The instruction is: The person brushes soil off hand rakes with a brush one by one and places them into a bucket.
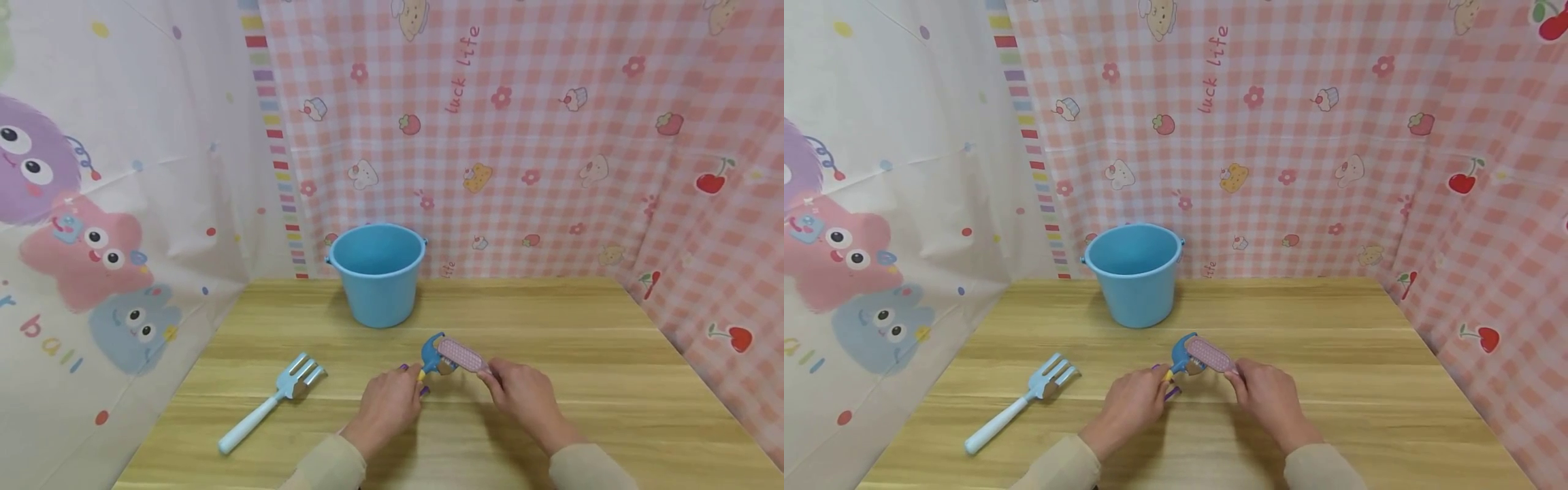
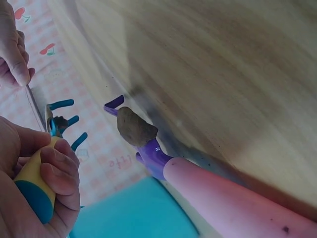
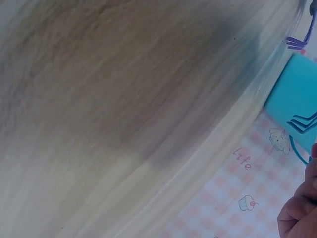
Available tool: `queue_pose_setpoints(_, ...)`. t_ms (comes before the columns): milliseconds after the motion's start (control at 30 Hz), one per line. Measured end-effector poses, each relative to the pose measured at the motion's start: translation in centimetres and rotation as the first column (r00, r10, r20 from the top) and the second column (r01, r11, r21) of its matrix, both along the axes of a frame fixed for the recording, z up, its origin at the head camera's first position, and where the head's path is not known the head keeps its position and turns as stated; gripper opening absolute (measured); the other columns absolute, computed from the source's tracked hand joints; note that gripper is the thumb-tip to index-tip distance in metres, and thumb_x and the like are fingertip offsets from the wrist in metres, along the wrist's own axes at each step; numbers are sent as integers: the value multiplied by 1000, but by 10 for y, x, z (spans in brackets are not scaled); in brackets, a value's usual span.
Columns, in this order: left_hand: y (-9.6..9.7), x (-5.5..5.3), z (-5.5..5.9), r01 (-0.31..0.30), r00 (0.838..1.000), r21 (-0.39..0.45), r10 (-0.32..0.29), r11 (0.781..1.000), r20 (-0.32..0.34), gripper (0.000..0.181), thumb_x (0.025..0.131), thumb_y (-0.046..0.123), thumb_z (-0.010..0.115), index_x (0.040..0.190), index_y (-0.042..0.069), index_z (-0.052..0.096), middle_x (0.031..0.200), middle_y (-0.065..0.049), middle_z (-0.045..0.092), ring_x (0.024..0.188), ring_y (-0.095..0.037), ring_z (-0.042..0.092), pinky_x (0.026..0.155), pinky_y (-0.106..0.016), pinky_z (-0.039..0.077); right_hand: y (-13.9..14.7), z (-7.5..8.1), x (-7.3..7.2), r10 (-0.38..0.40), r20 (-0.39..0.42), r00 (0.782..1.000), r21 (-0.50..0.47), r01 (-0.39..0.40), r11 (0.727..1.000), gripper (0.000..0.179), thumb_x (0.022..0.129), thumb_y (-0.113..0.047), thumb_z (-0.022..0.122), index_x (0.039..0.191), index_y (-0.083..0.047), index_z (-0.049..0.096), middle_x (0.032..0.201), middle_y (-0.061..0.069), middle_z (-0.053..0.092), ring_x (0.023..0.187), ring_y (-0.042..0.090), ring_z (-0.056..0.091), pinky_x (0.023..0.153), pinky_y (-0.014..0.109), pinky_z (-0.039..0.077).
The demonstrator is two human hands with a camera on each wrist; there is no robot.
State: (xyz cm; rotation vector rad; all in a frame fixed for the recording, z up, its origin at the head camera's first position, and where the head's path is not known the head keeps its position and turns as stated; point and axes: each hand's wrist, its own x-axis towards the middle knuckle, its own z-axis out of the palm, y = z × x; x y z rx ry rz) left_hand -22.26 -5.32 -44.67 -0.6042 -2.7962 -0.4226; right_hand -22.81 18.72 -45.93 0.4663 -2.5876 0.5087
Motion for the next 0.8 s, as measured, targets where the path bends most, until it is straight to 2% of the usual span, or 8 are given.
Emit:
queue_pose_setpoints(300,-1,0,-2,4,1000,13,-4,1000,-4,11,91,20,70,96,12,63,69,3,53,55,-16,55,46,-32,42,0,-3,-3,-20,-6,1000,-18,20,1000,24,89,-21,75,73,-16,58,56,-10,42,48,8,37,43,29,31)
queue_pose_setpoints(467,-1,1,-2,1,1000,14,-1,1000,8,11,91,20,70,95,12,63,69,4,52,54,-14,52,45,-30,41,-1,-1,-5,-24,-20,1000,-1,24,1000,28,90,-20,74,71,-15,55,56,-8,42,47,9,36,42,29,31)
queue_pose_setpoints(667,-1,1,0,1,999,21,-2,1000,34,9,91,19,69,94,13,62,68,5,50,54,-13,50,46,-31,41,-1,6,-4,-65,18,998,-19,65,998,24,93,-24,70,76,-13,57,57,-6,44,49,12,39,43,31,33)
queue_pose_setpoints(800,-1,-1,2,9,1000,16,-9,1000,28,9,91,17,68,97,12,64,68,4,51,54,-13,51,47,-31,42,-5,12,0,-13,5,1000,-32,13,999,22,91,-24,72,77,-15,59,58,-9,44,49,10,39,44,30,33)
